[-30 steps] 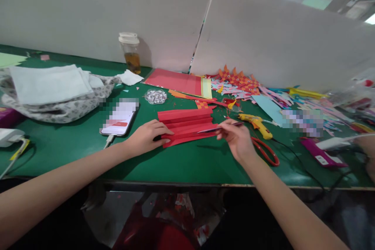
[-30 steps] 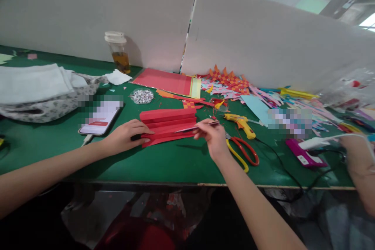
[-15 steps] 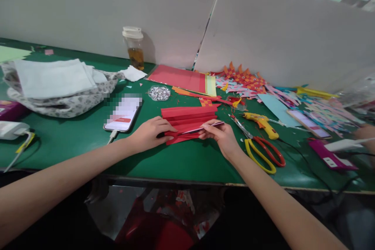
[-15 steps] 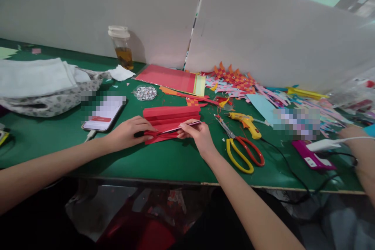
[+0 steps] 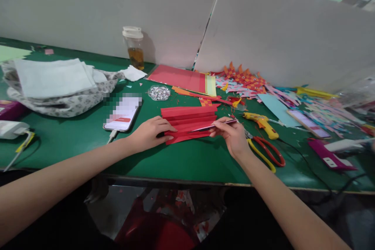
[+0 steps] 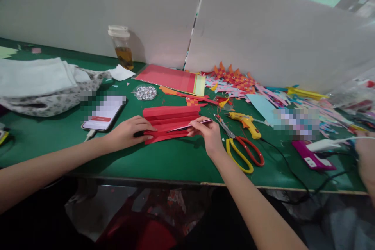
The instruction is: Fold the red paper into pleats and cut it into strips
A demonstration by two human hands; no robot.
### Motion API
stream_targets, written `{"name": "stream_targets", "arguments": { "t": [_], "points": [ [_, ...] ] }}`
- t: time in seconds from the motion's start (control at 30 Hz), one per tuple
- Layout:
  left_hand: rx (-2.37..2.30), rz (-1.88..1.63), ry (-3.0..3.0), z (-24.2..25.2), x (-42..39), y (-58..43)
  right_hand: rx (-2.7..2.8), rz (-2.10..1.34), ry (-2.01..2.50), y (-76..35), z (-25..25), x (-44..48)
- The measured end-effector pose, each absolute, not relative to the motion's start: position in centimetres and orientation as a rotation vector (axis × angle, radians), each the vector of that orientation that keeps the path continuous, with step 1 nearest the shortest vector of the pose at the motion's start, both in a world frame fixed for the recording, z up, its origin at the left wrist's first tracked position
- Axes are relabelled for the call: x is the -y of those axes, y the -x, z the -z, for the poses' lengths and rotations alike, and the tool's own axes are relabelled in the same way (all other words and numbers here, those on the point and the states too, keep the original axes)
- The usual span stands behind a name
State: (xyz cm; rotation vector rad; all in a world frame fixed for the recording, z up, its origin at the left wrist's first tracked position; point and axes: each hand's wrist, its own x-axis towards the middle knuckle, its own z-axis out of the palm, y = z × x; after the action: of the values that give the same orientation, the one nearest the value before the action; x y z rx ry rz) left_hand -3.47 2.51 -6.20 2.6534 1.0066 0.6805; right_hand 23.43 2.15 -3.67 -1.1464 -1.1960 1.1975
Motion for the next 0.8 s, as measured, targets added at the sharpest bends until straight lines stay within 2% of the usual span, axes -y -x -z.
{"name": "stream_targets", "arguments": {
  "t": [0.17,0.5,0.8],
  "points": [
    [-0.998,-0.689,-2.701,5.8,-2.3,3.3,1.261,-1.318,1.184,-22.1,3.5,-2.1],
    [-0.987,-0.692,-2.689,5.8,-2.2,3.3,1.256,-1.183,1.178,-22.2,3.0,-2.9],
    [-0.983,-0.675,-2.683,5.8,-2.2,3.4,1.229,-1.365,1.163,-19.9,3.7,-1.9]
  ]
}}
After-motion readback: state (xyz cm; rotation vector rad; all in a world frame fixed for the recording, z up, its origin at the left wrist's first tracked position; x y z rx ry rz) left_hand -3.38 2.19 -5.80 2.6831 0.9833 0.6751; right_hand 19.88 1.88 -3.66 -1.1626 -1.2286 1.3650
